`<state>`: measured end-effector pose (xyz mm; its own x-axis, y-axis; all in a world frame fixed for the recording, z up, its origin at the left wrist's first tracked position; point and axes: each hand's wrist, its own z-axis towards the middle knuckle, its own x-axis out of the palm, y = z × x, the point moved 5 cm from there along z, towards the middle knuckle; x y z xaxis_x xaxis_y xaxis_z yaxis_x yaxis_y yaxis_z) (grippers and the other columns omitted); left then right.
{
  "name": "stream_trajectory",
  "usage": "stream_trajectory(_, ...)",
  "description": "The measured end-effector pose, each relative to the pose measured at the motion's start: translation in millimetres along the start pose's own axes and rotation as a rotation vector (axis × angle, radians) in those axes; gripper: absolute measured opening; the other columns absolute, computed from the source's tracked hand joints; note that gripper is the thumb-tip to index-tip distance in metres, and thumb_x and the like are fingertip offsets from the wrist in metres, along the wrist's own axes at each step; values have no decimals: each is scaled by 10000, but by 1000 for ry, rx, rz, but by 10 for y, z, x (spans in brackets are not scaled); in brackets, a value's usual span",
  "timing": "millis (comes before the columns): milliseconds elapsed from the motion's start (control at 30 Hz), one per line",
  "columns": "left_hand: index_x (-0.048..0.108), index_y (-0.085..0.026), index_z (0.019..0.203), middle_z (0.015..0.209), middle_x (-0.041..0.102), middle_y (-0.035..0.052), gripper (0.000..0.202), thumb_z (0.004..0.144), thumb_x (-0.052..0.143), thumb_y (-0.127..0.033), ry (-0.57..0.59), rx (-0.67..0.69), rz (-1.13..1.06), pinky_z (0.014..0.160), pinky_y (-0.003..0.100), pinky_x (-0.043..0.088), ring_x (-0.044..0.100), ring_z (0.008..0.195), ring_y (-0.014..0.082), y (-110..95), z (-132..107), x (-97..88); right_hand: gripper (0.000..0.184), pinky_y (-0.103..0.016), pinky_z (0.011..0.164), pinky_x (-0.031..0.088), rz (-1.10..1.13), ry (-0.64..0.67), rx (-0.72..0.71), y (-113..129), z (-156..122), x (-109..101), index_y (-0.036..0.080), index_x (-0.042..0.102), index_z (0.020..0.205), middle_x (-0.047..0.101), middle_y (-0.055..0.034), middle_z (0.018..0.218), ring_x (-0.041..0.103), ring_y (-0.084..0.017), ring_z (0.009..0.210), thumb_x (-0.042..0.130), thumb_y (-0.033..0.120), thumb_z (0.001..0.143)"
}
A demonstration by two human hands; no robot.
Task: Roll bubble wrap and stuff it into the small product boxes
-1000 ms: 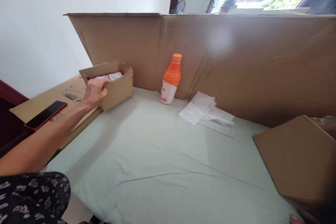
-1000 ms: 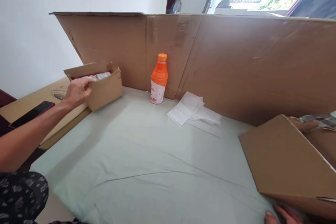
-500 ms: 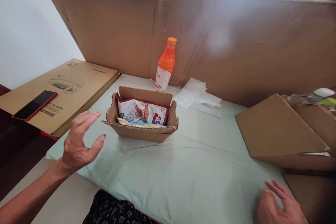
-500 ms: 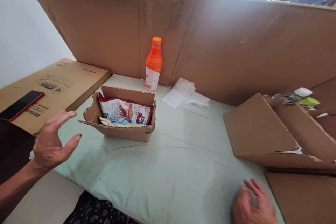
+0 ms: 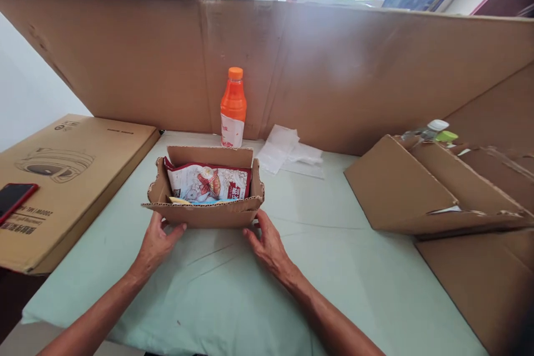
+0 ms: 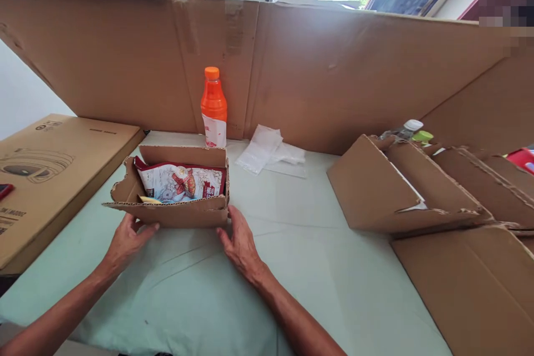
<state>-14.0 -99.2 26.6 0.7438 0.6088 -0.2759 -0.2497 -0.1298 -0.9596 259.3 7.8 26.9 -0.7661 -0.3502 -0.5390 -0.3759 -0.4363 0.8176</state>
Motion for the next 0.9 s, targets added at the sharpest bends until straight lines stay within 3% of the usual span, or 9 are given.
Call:
stream_trajectory(133,562,-212,1161,1146,645,77,578,672,766,-443,3,62,-10,928,438,564,637,1072,266,-39,438,211,488,-463,980,529,15,-69,17,-76,428,-72,202,519,1341,652,-127,1262,624,-273,1118,557,251,857)
stream_trajectory(267,535,-208,1178,1170,636,83,535,721,735,-400,0,121,-95,939,395,558,628,1106,243,-37,944,549,591,-456,973,538,25,-111,59,-219,904,-90,183,493,1394,629,-137,1328,613,-287,1158,575,257,814)
stream_trajectory(433,473,-193,1316,1341,591,141,573,794,665,-333,-36,180,-155,1111,424,453,589,1252,240,18,1373,894,710,-454,986,544,102,-112,59,-493,1224,-138,178,390,1492,538,-157,1468,556,-289,1302,576,281,815)
stream_trajectory(600,413,-193,1423,1387,574,163,655,814,640,-267,-74,207,-141,1121,431,444,575,1286,245,153,1431,920,555,-557,1144,370,-289,-198,-32,-678,1277,-486,205,524,1398,476,-141,1533,432,-311,1416,532,196,843)
stream_trajectory(700,421,-201,1430,1353,589,153,682,787,648,-226,-106,224,-86,1111,420,452,593,1256,239,197,1409,886,544,-584,1110,358,-481,-187,-18,-765,1476,-620,179,586,1331,464,-166,1541,424,-360,1401,575,138,789)
stream_trajectory(833,422,-201,1436,1329,597,153,702,772,650,-212,-122,223,-59,1097,418,465,607,1227,236,209,1413,883,214,-538,1048,401,-492,-192,17,-826,1729,-745,189,702,959,697,-146,1253,574,-336,1222,560,122,814)
stream_trajectory(900,406,-196,1449,1319,600,160,717,774,648,-213,-113,221,-69,1091,415,469,615,1215,234,214,1418,888,204,-517,1027,421,-474,-251,32,-796,1662,-876,187,692,923,737,-138,1133,625,-313,1132,503,138,865)
